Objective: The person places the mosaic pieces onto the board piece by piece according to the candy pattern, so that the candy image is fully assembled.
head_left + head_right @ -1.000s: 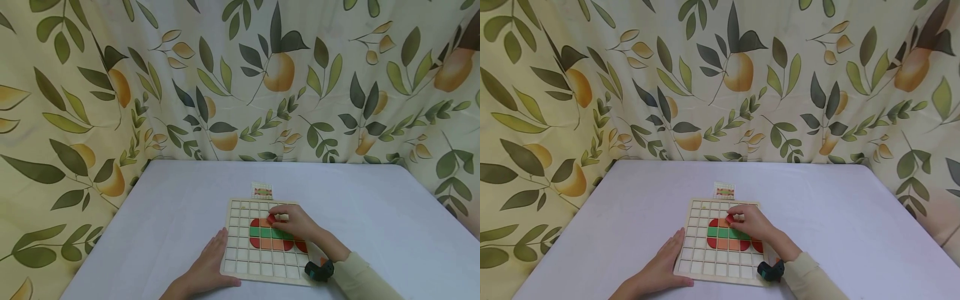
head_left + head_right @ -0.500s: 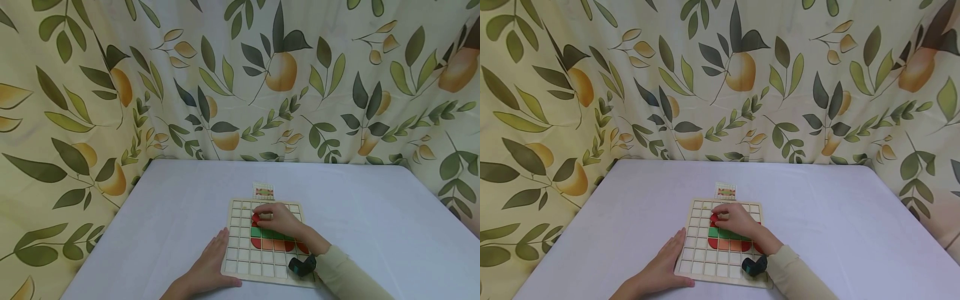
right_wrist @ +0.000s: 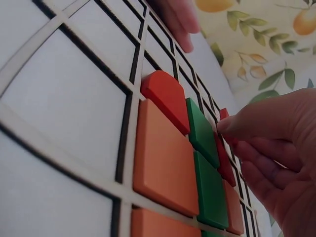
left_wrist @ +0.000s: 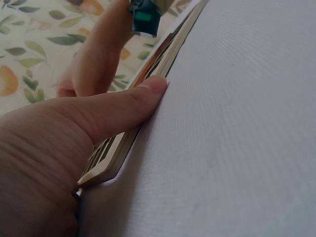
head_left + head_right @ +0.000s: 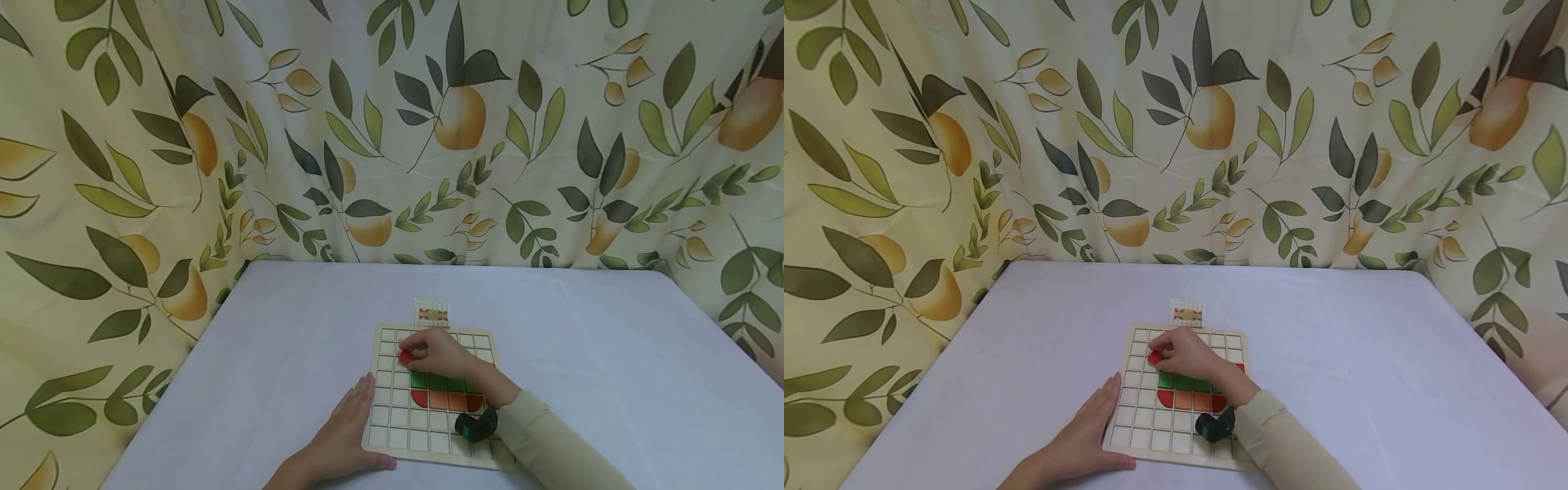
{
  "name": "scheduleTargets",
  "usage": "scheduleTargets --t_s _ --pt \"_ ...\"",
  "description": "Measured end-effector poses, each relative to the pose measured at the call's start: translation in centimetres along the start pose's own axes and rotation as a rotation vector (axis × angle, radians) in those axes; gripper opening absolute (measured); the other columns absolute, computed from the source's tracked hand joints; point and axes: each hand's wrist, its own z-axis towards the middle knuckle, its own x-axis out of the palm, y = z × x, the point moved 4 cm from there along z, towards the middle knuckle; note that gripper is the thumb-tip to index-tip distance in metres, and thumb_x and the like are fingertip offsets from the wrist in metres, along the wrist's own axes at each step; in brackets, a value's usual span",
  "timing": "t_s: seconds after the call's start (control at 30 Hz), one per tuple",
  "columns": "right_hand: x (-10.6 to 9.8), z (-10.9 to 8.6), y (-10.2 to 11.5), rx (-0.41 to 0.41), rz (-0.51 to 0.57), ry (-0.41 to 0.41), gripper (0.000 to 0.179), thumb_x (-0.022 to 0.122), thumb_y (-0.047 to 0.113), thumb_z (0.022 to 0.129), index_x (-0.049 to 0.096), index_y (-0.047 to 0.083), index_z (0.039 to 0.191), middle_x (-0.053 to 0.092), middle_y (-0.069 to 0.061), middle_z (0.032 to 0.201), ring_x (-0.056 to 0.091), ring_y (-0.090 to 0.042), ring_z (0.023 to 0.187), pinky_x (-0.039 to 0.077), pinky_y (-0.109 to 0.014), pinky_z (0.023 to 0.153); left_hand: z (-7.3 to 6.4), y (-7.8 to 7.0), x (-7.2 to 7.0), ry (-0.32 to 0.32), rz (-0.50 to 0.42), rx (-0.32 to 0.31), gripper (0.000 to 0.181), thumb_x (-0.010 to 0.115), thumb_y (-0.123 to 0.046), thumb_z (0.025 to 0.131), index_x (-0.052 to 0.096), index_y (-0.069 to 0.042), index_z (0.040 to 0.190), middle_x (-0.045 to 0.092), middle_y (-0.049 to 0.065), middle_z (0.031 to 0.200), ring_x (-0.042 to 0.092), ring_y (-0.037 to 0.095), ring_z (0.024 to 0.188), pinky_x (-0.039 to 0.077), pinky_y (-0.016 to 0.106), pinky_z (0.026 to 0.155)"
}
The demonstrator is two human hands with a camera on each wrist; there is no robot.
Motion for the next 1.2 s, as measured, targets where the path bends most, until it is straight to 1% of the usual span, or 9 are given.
scheduleTargets --t_s 0.1,0.23,0.33,0.43,0.53,0.73,0.87,1.07,1.2 --pt "0.32 0.17 -0.12 -0.002 0.032 0.022 0.025 0.069 -0.001 0.079 0.068 0.0 0.104 0.064 -0.008 0.103 0.061 -0.019 0.095 0.052 -0.028 0.077 0.0 -0.04 -0.02 0.006 0.0 -0.002 0.125 0.065 -0.071 0.062 0.005 -0.001 0.147 0.008 0.011 0.153 0.004 0.021 0.139 0.009 0.046 0.109" --pt "0.54 0.23 -0.16 0.015 0.043 0.036 0.026 0.069 -0.001 0.079 0.068 0.001 0.105 0.064 -0.007 0.105 0.061 -0.018 0.097 0.051 -0.03 0.079 0.01 -0.1 -0.07 0.01 -0.009 -0.008 0.124 0.066 -0.07 0.063 0.005 -0.001 0.147 0.008 0.011 0.153 0.004 0.021 0.139 0.01 0.047 0.109" --pt "0.47 0.23 0.01 0.029 0.025 0.007 0.026 0.07 0.005 0.08 0.068 0.002 0.106 0.065 -0.004 0.101 0.061 -0.017 0.093 0.052 -0.03 0.079 0.04 -0.13 -0.08 0.012 -0.013 -0.009 0.124 0.066 -0.07 0.063 0.005 -0.001 0.147 0.008 0.011 0.153 0.004 0.021 0.139 0.01 0.048 0.109" --pt "0.35 0.3 0.16 0.048 0.01 -0.041 0.026 0.071 0.011 0.081 0.068 0.002 0.105 0.066 -0.001 0.092 0.06 -0.015 0.087 0.051 -0.029 0.077 0.02 -0.11 -0.05 0.01 -0.008 -0.007 0.125 0.065 -0.071 0.063 0.005 -0.001 0.147 0.008 0.012 0.153 0.004 0.021 0.139 0.01 0.048 0.109" --pt "0.37 0.42 0.17 0.061 -0.003 -0.073 0.024 0.071 0.014 0.081 0.069 0.003 0.102 0.066 0.001 0.088 0.058 -0.013 0.082 0.051 -0.027 0.074 -0.01 -0.06 -0.04 0.005 -0.007 0.0 0.124 0.065 -0.07 0.063 0.005 -0.001 0.146 0.008 0.012 0.152 0.005 0.022 0.139 0.011 0.049 0.108" --pt "0.78 0.58 0.12 0.027 -0.015 -0.078 0.017 0.072 0.009 0.079 0.071 0.003 0.095 0.068 -0.002 0.09 0.062 -0.011 0.082 0.051 -0.023 0.071 -0.09 -0.1 -0.1 -0.002 -0.012 0.013 0.123 0.066 -0.069 0.064 0.005 0.0 0.146 0.008 0.012 0.152 0.005 0.023 0.139 0.011 0.049 0.108" --pt "0.9 0.55 0.24 0.014 -0.016 -0.07 0.017 0.072 0.007 0.079 0.071 0.003 0.095 0.069 -0.003 0.09 0.064 -0.012 0.084 0.052 -0.023 0.071 -0.1 -0.14 -0.1 -0.001 -0.014 0.016 0.123 0.066 -0.068 0.065 0.005 0.0 0.146 0.008 0.012 0.152 0.005 0.023 0.139 0.011 0.048 0.109" --pt "0.98 0.48 0.6 -0.011 -0.049 -0.04 0.015 0.071 0.006 0.08 0.072 0.004 0.095 0.069 -0.002 0.09 0.064 -0.012 0.086 0.052 -0.023 0.071 -0.07 -0.13 -0.09 0.002 -0.012 0.009 0.123 0.066 -0.068 0.065 0.005 0.0 0.146 0.008 0.012 0.152 0.005 0.022 0.139 0.01 0.048 0.109" --pt "1.09 0.55 0.54 -0.02 -0.069 -0.038 0.015 0.071 0.006 0.08 0.072 0.004 0.095 0.069 -0.002 0.09 0.064 -0.012 0.086 0.052 -0.023 0.072 -0.04 -0.08 -0.12 0.004 -0.003 0.01 0.123 0.066 -0.069 0.064 0.005 0.0 0.146 0.008 0.012 0.152 0.004 0.022 0.139 0.01 0.046 0.109"
